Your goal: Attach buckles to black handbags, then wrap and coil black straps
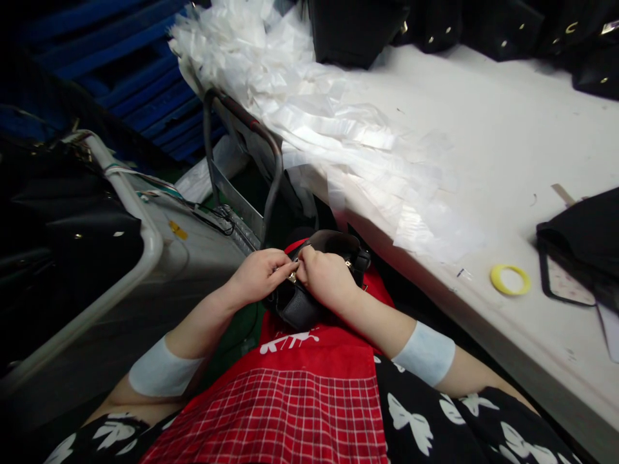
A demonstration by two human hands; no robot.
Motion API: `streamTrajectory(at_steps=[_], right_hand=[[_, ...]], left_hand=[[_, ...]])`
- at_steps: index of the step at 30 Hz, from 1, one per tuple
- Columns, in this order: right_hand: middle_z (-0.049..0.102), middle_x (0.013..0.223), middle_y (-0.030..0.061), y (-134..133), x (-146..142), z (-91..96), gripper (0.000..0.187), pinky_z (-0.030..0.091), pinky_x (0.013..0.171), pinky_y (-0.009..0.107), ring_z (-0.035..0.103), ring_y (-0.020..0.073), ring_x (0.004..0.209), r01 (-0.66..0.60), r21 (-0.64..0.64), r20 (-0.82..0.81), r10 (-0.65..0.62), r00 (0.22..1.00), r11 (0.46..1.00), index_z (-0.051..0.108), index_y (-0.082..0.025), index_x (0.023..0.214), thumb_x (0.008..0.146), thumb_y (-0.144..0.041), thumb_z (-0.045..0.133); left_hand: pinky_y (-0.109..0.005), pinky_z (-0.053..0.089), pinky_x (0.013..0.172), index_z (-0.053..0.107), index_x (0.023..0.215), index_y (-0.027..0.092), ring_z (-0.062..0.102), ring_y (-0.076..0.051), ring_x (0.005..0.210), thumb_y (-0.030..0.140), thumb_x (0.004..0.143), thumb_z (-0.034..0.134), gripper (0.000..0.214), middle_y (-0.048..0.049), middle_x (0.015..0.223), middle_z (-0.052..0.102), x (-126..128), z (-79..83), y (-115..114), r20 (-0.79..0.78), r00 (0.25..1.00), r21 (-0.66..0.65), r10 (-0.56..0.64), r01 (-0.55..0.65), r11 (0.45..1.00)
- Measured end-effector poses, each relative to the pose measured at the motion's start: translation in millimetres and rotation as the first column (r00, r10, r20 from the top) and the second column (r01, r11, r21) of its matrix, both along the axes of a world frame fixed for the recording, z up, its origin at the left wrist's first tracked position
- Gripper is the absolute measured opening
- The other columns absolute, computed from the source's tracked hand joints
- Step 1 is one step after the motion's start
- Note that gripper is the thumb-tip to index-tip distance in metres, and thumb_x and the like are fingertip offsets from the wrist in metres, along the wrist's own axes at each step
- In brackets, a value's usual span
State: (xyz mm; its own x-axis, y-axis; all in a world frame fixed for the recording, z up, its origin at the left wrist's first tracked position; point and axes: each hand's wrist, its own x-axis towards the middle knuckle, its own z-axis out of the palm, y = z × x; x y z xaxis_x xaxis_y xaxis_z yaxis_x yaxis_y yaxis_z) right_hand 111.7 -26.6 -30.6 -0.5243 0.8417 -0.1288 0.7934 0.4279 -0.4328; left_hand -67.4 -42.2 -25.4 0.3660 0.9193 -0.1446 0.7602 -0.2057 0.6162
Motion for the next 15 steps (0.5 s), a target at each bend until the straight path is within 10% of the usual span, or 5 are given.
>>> streamTrajectory(at_steps=[5, 12, 15], right_hand=[[0.073, 0.091, 0.0061, 7, 9, -4.0, 0.017, 0.045, 0.069, 0.026, 0.070, 0.0185, 0.080, -0.069, -0.108, -0.234, 0.042, 0.971, 0.992, 0.058, -0.017, 0.107, 0.099, -0.025, 0.045], [0.070, 0.092, 0.0043, 6, 15, 6.8, 0.020, 0.046, 0.074, 0.028, 0.065, 0.0176, 0.083, -0.155, -0.123, -0.308, 0.111, 0.945, 0.980, 0.069, -0.020, 0.093, 0.084, -0.038, 0.069], [0.068, 0.080, 0.0019, 3, 15, 6.0, 0.018, 0.044, 0.067, 0.026, 0.061, 0.0145, 0.071, -0.091, -0.156, -0.345, 0.032, 0.938, 0.984, 0.068, -0.019, 0.081, 0.082, -0.037, 0.071]], left_hand=[[-0.028, 0.042, 0.070, 0.068, 0.077, 0.019, 0.061, -0.018, 0.075, 0.031, 0.094, 0.048, 0.029, -0.0051, 0.078, 0.067, -7, 1.6, -1, 0.033, 0.999, 0.023, -0.034, 0.033, 0.999], [-0.024, 0.046, 0.065, 0.067, 0.086, 0.019, 0.063, -0.015, 0.068, 0.039, 0.098, 0.040, 0.035, -0.0030, 0.074, 0.069, 5, -14.1, -16, 0.279, 0.839, -0.014, 0.467, -0.483, 0.876], [-0.022, 0.042, 0.053, 0.065, 0.088, 0.019, 0.055, -0.012, 0.054, 0.044, 0.096, 0.041, 0.036, 0.0004, 0.063, 0.060, -12, -19.1, -15, 0.358, 0.673, -0.029, 0.647, -0.685, 0.728]])
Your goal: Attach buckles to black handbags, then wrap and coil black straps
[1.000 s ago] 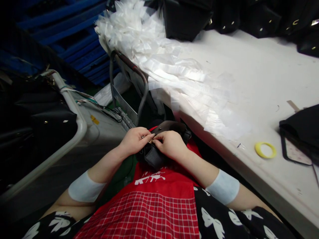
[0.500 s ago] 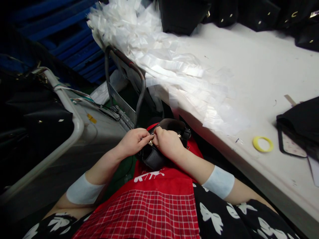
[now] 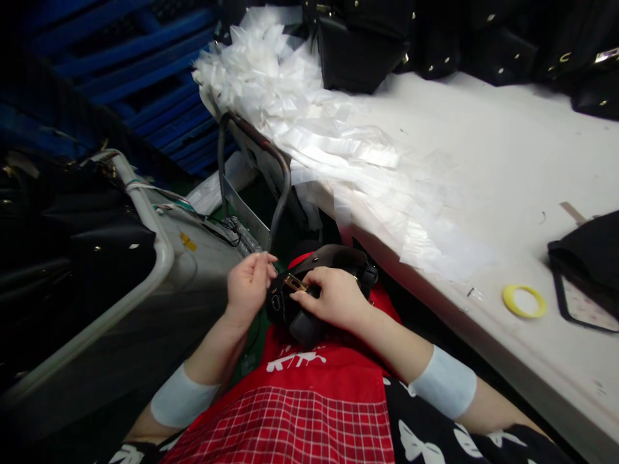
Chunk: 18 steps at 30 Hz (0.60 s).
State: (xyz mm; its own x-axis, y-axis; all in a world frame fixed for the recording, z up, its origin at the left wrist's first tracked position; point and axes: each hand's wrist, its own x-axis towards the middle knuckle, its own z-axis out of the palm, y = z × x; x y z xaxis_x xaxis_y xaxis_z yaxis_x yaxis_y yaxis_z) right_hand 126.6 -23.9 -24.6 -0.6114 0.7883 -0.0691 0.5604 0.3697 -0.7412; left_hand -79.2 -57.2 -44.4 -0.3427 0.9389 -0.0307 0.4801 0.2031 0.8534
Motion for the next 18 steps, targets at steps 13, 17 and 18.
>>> streamTrajectory(at_steps=[13, 17, 18], right_hand=[[0.070, 0.072, 0.0021, -22, 32, 33.4, 0.014, 0.047, 0.072, 0.031, 0.059, 0.0155, 0.069, -0.187, 0.373, -0.170, 0.265, 0.949, 0.909, 0.070, -0.022, 0.082, 0.090, -0.033, 0.065], [0.068, 0.070, 0.0027, -28, 43, 37.9, 0.015, 0.042, 0.058, 0.027, 0.057, 0.0136, 0.062, -0.264, 0.393, -0.181, 0.355, 0.917, 0.881, 0.070, -0.018, 0.087, 0.090, -0.032, 0.065], [0.067, 0.069, 0.0026, -29, 45, 39.3, 0.016, 0.041, 0.057, 0.026, 0.057, 0.0133, 0.061, -0.289, 0.381, -0.172, 0.375, 0.911, 0.878, 0.070, -0.018, 0.088, 0.091, -0.032, 0.064]], left_hand=[[-0.023, 0.029, 0.047, 0.063, 0.094, 0.017, 0.038, -0.008, 0.047, 0.026, 0.082, 0.046, 0.023, 0.0011, 0.070, 0.055, -28, 14.7, -9, 0.342, 0.933, -0.089, -0.115, 0.153, 0.984], [-0.026, 0.027, 0.050, 0.048, 0.062, 0.020, 0.037, -0.012, 0.048, 0.021, 0.075, 0.040, 0.015, 0.0027, 0.052, 0.040, -15, 23.5, -20, 0.173, 0.973, -0.153, -0.151, 0.178, 0.972], [-0.027, 0.028, 0.052, 0.045, 0.060, 0.021, 0.040, -0.013, 0.051, 0.023, 0.076, 0.040, 0.016, 0.0016, 0.054, 0.042, -11, 25.4, -23, 0.049, 0.983, -0.147, -0.174, 0.180, 0.973]])
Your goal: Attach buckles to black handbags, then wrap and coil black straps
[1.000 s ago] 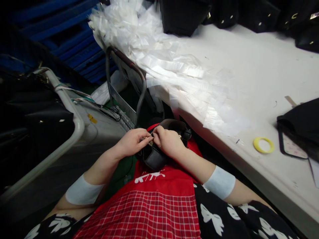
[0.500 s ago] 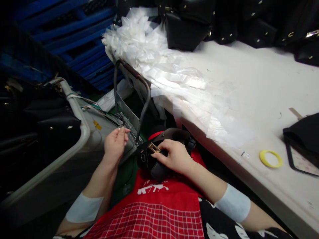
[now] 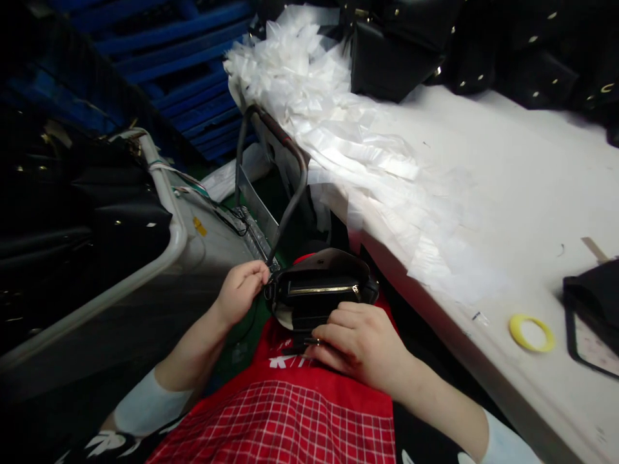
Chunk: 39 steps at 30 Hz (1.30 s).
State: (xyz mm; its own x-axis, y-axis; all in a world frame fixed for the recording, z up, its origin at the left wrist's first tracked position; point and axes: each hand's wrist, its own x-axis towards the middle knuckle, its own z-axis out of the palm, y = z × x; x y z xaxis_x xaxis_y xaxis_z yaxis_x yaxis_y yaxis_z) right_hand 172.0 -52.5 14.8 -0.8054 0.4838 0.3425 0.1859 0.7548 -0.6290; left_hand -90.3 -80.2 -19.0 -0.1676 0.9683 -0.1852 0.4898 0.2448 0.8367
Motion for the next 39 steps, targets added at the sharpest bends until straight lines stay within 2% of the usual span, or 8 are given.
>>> streamTrajectory(at_steps=[5, 10, 14, 18, 21, 28, 33, 39], right_hand=[[0.066, 0.064, 0.0044, 12, 1, 10.7, 0.045, 0.039, 0.056, 0.025, 0.058, 0.0132, 0.059, -0.212, -0.280, 0.129, 0.256, 0.958, 0.936, 0.072, -0.016, 0.080, 0.093, -0.054, 0.053], [0.065, 0.058, 0.0091, 44, -27, -7.4, 0.096, 0.044, 0.052, 0.024, 0.058, 0.0136, 0.051, -0.244, -0.774, 0.183, 0.576, 0.797, 0.585, 0.072, -0.012, 0.069, 0.096, -0.063, -0.005], [0.069, 0.071, 0.0127, 48, -64, -43.6, 0.058, 0.047, 0.065, 0.029, 0.065, 0.0208, 0.069, 0.117, -0.453, 0.542, 0.169, 0.823, 0.884, 0.070, -0.012, 0.071, 0.098, -0.050, 0.036], [0.069, 0.098, 0.0111, 34, -87, -73.4, 0.018, 0.045, 0.081, 0.030, 0.062, 0.0215, 0.090, 0.217, -0.225, 0.382, -0.119, 0.917, 0.950, 0.067, -0.015, 0.097, 0.080, -0.021, 0.065], [0.067, 0.086, 0.0031, 28, -95, -87.8, 0.011, 0.044, 0.073, 0.025, 0.059, 0.0152, 0.079, 0.108, -0.453, 0.194, -0.021, 0.981, 0.885, 0.065, -0.017, 0.086, 0.078, -0.022, 0.070], [0.054, 0.068, -0.0051, 30, -99, -105.9, 0.026, 0.040, 0.060, 0.024, 0.049, 0.0110, 0.061, 0.010, -0.825, 0.043, 0.045, 0.998, 0.565, 0.058, -0.017, 0.096, 0.081, -0.036, 0.068], [0.057, 0.086, -0.0001, 25, -99, -107.5, 0.022, 0.042, 0.065, 0.025, 0.049, 0.0107, 0.068, 0.055, -0.753, 0.053, -0.023, 0.998, 0.656, 0.062, -0.018, 0.086, 0.077, -0.036, 0.071], [0.057, 0.076, -0.0015, 23, -98, -110.3, 0.026, 0.042, 0.066, 0.026, 0.049, 0.0122, 0.067, 0.006, -0.770, 0.046, 0.047, 0.998, 0.638, 0.059, -0.018, 0.081, 0.081, -0.043, 0.068]], left_hand=[[-0.030, 0.022, 0.055, 0.031, 0.059, 0.023, 0.034, -0.014, 0.055, 0.046, 0.074, 0.065, 0.044, 0.0027, 0.058, 0.041, 20, 1.8, -14, -0.523, 0.852, -0.042, -0.030, 0.010, 0.999], [-0.028, 0.019, 0.052, 0.028, 0.059, 0.023, 0.029, -0.011, 0.051, 0.050, 0.066, 0.073, 0.053, 0.0066, 0.053, 0.036, 14, -12.9, -14, -0.454, 0.890, -0.139, -0.037, -0.030, 0.990], [-0.025, 0.022, 0.053, 0.024, 0.059, 0.022, 0.028, -0.009, 0.052, 0.034, 0.068, 0.065, 0.043, 0.0076, 0.053, 0.034, 1, -31.3, -14, -0.131, 0.989, -0.082, 0.072, -0.083, 0.993], [-0.022, 0.026, 0.052, 0.022, 0.061, 0.022, 0.027, -0.008, 0.053, 0.029, 0.067, 0.064, 0.043, 0.0085, 0.057, 0.032, -3, -51.1, -17, 0.344, 0.909, -0.058, 0.236, -0.230, 0.971], [-0.021, 0.026, 0.052, 0.022, 0.061, 0.022, 0.027, -0.007, 0.054, 0.025, 0.064, 0.066, 0.044, 0.0085, 0.058, 0.031, 1, -61.7, -17, 0.479, 0.830, -0.049, 0.285, -0.298, 0.953], [-0.020, 0.028, 0.052, 0.024, 0.060, 0.021, 0.030, -0.007, 0.055, 0.022, 0.063, 0.067, 0.043, 0.0073, 0.059, 0.034, 6, -67.5, -14, 0.531, 0.799, -0.039, 0.282, -0.309, 0.950], [-0.020, 0.027, 0.051, 0.023, 0.060, 0.021, 0.028, -0.007, 0.054, 0.022, 0.063, 0.067, 0.044, 0.0080, 0.058, 0.031, 5, -68.7, -13, 0.531, 0.784, -0.053, 0.321, -0.347, 0.936], [-0.022, 0.026, 0.051, 0.025, 0.059, 0.022, 0.030, -0.008, 0.053, 0.027, 0.064, 0.065, 0.040, 0.0077, 0.057, 0.034, 5, -64.6, -9, 0.443, 0.838, -0.033, 0.319, -0.340, 0.940]])
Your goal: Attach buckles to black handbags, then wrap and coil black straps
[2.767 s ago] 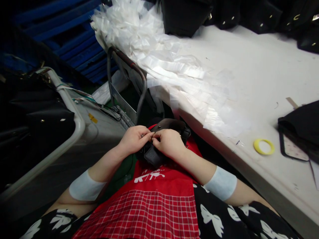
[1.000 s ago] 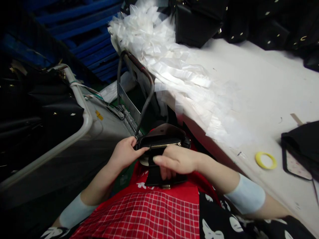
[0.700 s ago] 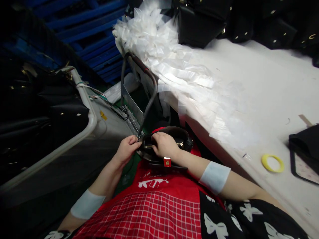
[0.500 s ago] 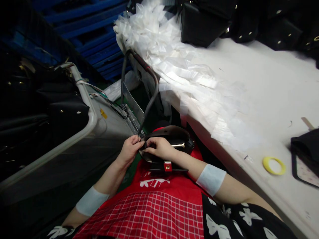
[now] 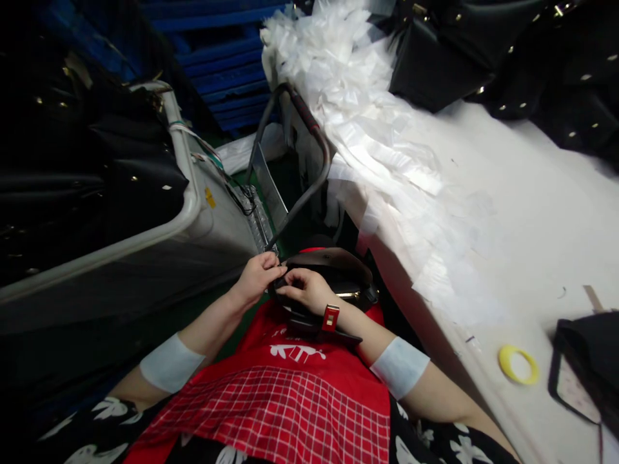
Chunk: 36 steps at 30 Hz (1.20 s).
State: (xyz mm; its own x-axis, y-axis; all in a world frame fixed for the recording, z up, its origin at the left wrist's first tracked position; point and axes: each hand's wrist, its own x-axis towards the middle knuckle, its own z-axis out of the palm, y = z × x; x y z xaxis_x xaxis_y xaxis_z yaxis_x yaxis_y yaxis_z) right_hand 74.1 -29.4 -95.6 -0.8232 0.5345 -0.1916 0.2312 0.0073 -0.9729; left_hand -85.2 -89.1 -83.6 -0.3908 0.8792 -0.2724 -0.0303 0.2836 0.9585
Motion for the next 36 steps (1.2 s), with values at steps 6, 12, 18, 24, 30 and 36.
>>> streamTrajectory(at_steps=[6, 12, 18, 24, 30, 36], right_hand=[[0.056, 0.076, 0.0035, 10, 7, 6.1, 0.035, 0.044, 0.074, 0.030, 0.052, 0.0164, 0.074, 0.095, 0.208, 0.028, -0.103, 0.994, 0.973, 0.053, -0.020, 0.069, 0.093, -0.046, 0.049], [0.058, 0.085, 0.0051, 13, 9, 16.7, 0.031, 0.046, 0.073, 0.030, 0.055, 0.0164, 0.079, 0.097, 0.327, 0.096, -0.135, 0.986, 0.940, 0.046, -0.020, 0.058, 0.087, -0.031, 0.051], [0.062, 0.096, 0.0083, 9, -2, 31.8, 0.019, 0.046, 0.069, 0.028, 0.059, 0.0151, 0.075, -0.236, 0.575, 0.429, -0.043, 0.902, 0.784, 0.063, -0.017, 0.068, 0.083, -0.024, 0.053], [0.068, 0.092, 0.0167, -2, -13, 40.7, 0.033, 0.049, 0.074, 0.037, 0.065, 0.0275, 0.083, -0.525, 0.592, 0.665, -0.002, 0.747, 0.612, 0.065, -0.009, 0.098, 0.091, -0.038, 0.051], [0.064, 0.120, 0.0119, 4, -1, 34.5, 0.031, 0.045, 0.098, 0.035, 0.058, 0.0225, 0.110, -0.237, 0.726, 0.298, 0.015, 0.955, 0.645, 0.057, -0.015, 0.121, 0.093, -0.028, 0.054], [0.066, 0.109, 0.0126, 2, -9, 32.4, 0.027, 0.045, 0.093, 0.036, 0.055, 0.0231, 0.107, -0.413, 0.778, 0.360, 0.203, 0.911, 0.473, 0.062, -0.016, 0.118, 0.100, -0.024, 0.045]], left_hand=[[-0.027, 0.018, 0.051, 0.027, 0.053, 0.022, 0.026, -0.010, 0.050, 0.035, 0.069, 0.062, 0.041, 0.0070, 0.050, 0.029, -16, 11.5, -1, -0.434, 0.892, -0.179, -0.127, 0.053, 0.982], [-0.031, 0.016, 0.052, 0.043, 0.048, 0.020, 0.033, -0.013, 0.047, 0.036, 0.079, 0.056, 0.037, 0.0013, 0.047, 0.041, -20, 31.4, 0, -0.642, 0.671, -0.371, -0.371, 0.151, 0.916], [-0.032, 0.019, 0.055, 0.055, 0.053, 0.019, 0.045, -0.017, 0.053, 0.033, 0.083, 0.051, 0.034, -0.0052, 0.055, 0.056, -11, 32.3, 2, -0.718, 0.567, -0.389, -0.404, 0.154, 0.908], [-0.031, 0.018, 0.055, 0.046, 0.052, 0.020, 0.042, -0.016, 0.053, 0.034, 0.081, 0.051, 0.033, -0.0031, 0.055, 0.052, -7, 21.4, -4, -0.730, 0.577, -0.320, -0.367, 0.186, 0.929], [-0.030, 0.017, 0.054, 0.034, 0.049, 0.021, 0.034, -0.013, 0.049, 0.036, 0.080, 0.048, 0.037, 0.0030, 0.047, 0.035, -26, 13.0, -4, -0.624, 0.728, -0.265, -0.284, 0.146, 0.953], [-0.030, 0.017, 0.054, 0.032, 0.048, 0.021, 0.032, -0.012, 0.049, 0.036, 0.079, 0.050, 0.039, 0.0036, 0.047, 0.033, -26, 7.7, -1, -0.639, 0.711, -0.254, -0.295, 0.168, 0.953]])
